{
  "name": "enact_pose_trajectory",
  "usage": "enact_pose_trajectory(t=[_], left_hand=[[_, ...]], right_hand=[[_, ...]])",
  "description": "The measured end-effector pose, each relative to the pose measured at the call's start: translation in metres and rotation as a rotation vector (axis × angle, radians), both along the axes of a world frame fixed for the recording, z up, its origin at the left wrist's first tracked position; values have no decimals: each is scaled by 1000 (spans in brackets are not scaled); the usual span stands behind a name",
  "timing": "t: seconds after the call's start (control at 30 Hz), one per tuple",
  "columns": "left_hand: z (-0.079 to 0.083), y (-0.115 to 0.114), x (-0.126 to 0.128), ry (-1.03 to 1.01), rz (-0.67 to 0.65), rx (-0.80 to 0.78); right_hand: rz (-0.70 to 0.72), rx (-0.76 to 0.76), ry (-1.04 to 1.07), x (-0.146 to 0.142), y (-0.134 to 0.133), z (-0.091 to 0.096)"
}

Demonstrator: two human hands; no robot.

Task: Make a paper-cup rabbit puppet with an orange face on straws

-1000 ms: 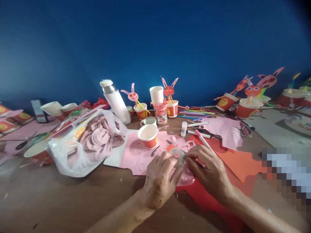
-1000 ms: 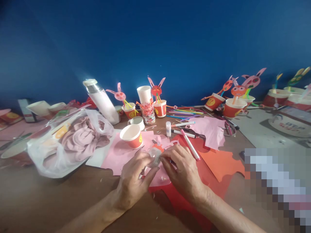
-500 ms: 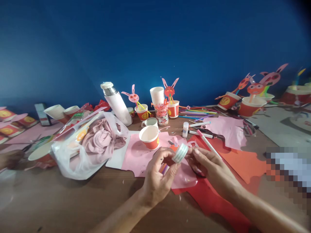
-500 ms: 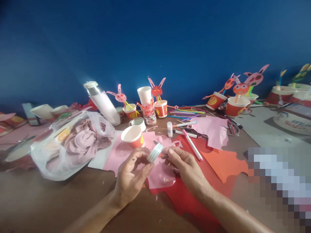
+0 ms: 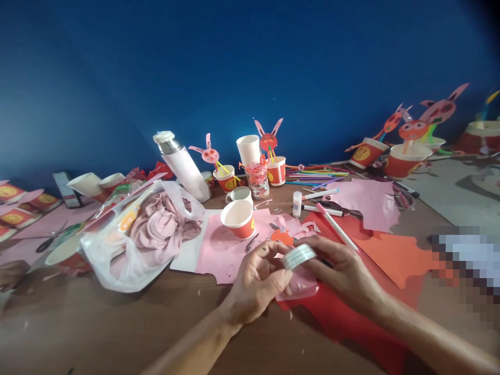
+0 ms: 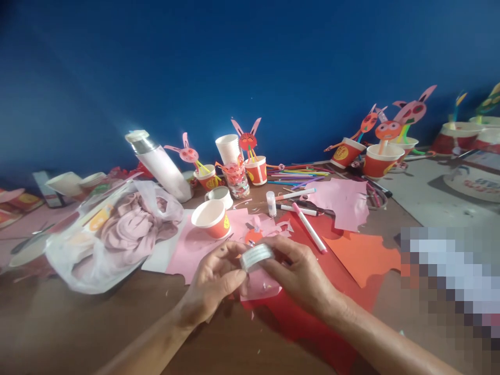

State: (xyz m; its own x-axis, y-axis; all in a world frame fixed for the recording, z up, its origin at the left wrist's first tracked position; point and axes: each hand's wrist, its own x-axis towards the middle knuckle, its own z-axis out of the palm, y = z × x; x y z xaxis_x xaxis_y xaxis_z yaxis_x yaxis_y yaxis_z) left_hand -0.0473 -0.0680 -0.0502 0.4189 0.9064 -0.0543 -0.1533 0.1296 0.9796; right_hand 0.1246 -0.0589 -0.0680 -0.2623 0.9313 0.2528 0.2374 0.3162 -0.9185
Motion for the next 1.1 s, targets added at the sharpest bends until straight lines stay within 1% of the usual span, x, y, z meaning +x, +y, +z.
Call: enact_pose_trajectory(t=[0.07, 0.13, 0.2, 0.3, 0.43, 0.6, 0.8, 1.1], left_hand=[[-3, 3, -3, -44, -30, -48], [-5, 6, -6, -52, -35, -90], [-6, 7, -7, -23, -27, -125], [-2, 7, -7, 48, -34, -151], [2, 7, -6, 109, -46, -162], [-1, 9, -7, 36, -90, -211], [-6, 10, -10, -19, -110, -257], [-8, 11, -10, -43, -117, -288]], right_hand=[[9, 134, -112, 0, -2, 3], [43, 238, -181, 1, -3, 5], [67, 306, -221, 1, -3, 5], [78, 361, -261, 1, -4, 3], [94, 386, -272, -1, -4, 1], [97, 377, -274, -2, -5, 1], [99, 378, -275, -1, -5, 0], [99, 356, -301, -1, -5, -1]])
